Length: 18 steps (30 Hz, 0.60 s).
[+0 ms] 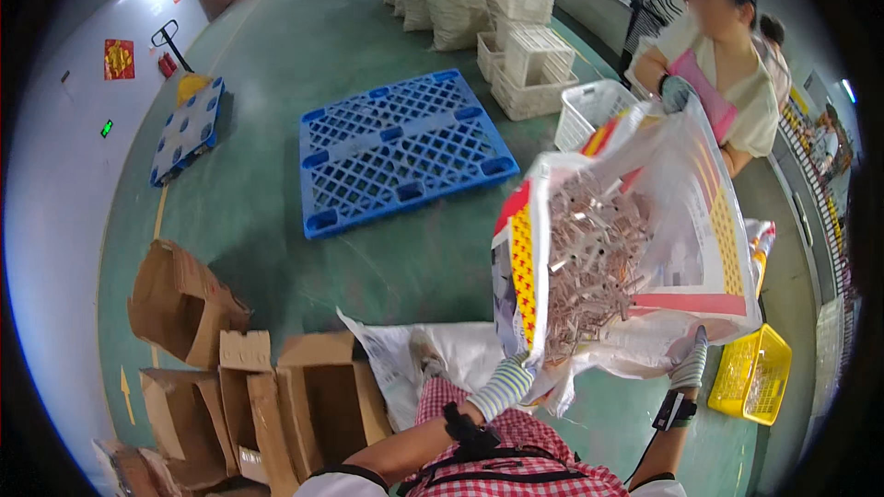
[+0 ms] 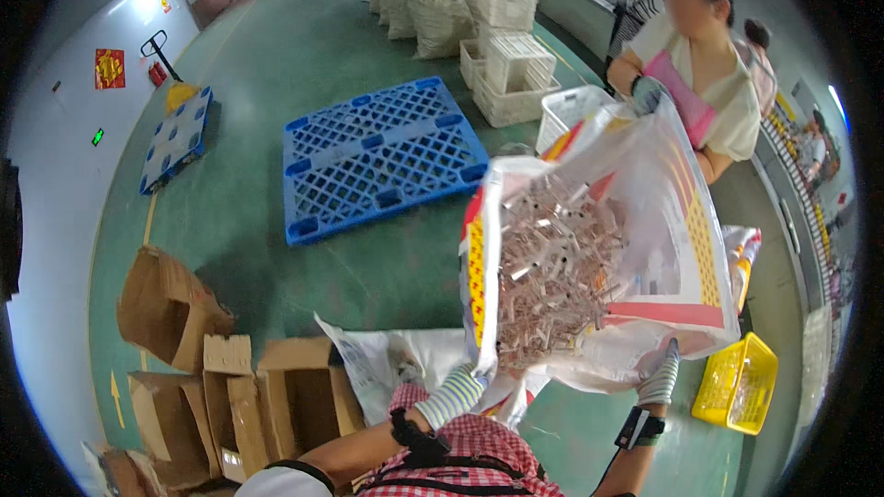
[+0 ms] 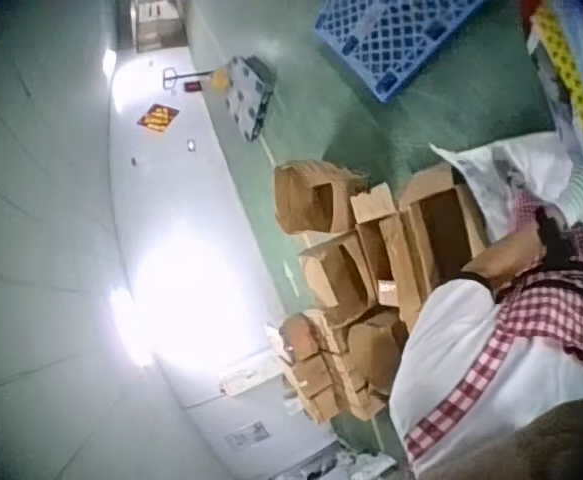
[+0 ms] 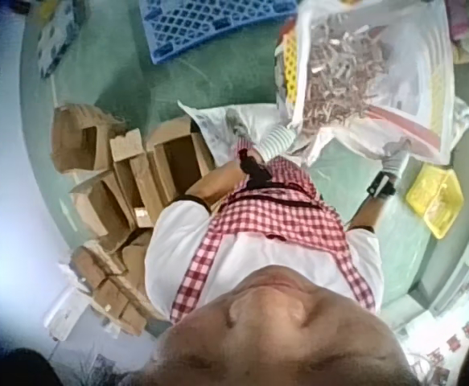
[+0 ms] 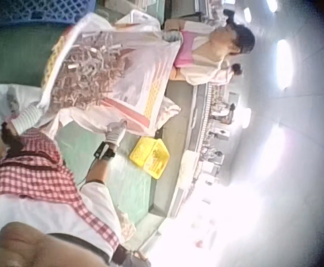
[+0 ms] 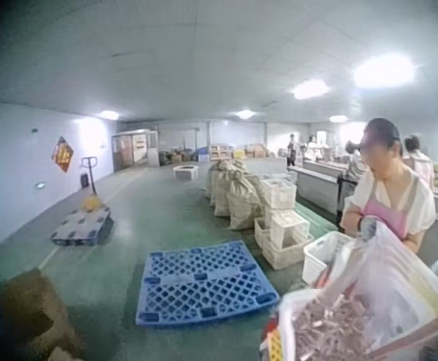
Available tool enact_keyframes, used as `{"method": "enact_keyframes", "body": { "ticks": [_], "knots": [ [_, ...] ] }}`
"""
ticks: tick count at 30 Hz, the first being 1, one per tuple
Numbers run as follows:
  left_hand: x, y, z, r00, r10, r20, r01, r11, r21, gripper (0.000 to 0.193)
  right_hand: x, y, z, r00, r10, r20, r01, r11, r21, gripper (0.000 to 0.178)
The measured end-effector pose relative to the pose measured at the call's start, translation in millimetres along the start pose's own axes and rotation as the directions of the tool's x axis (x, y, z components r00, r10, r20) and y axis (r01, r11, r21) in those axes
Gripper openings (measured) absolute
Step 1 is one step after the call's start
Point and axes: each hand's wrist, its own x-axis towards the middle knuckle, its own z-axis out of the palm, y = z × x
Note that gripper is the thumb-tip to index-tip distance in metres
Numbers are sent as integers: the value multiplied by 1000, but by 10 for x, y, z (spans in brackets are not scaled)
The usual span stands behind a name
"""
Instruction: Transferring small plastic components from a basket into a large storage bag in a manufacturing environment.
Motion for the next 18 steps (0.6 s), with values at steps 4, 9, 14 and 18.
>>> {"method": "enact_keyframes", "body": {
  "ticks": [4,9,14,18],
  "knots": [
    [110,-415,-224,991,-62,-121,8,916,-400,29,161,31,75,975,123,184,-121,992,-24,44],
    [381,-95,-1243,958,-286,-7,264,891,-371,36,-154,425,606,997,66,-37,-71,982,-174,45],
    [1131,-1144,-1513,991,-103,-80,-13,528,-849,32,119,1205,1482,971,227,76,-225,974,-37,49],
    [1140,-337,-2811,899,-294,324,370,905,-208,32,297,1315,2063,982,186,15,-186,983,4,57]
  ]
}}
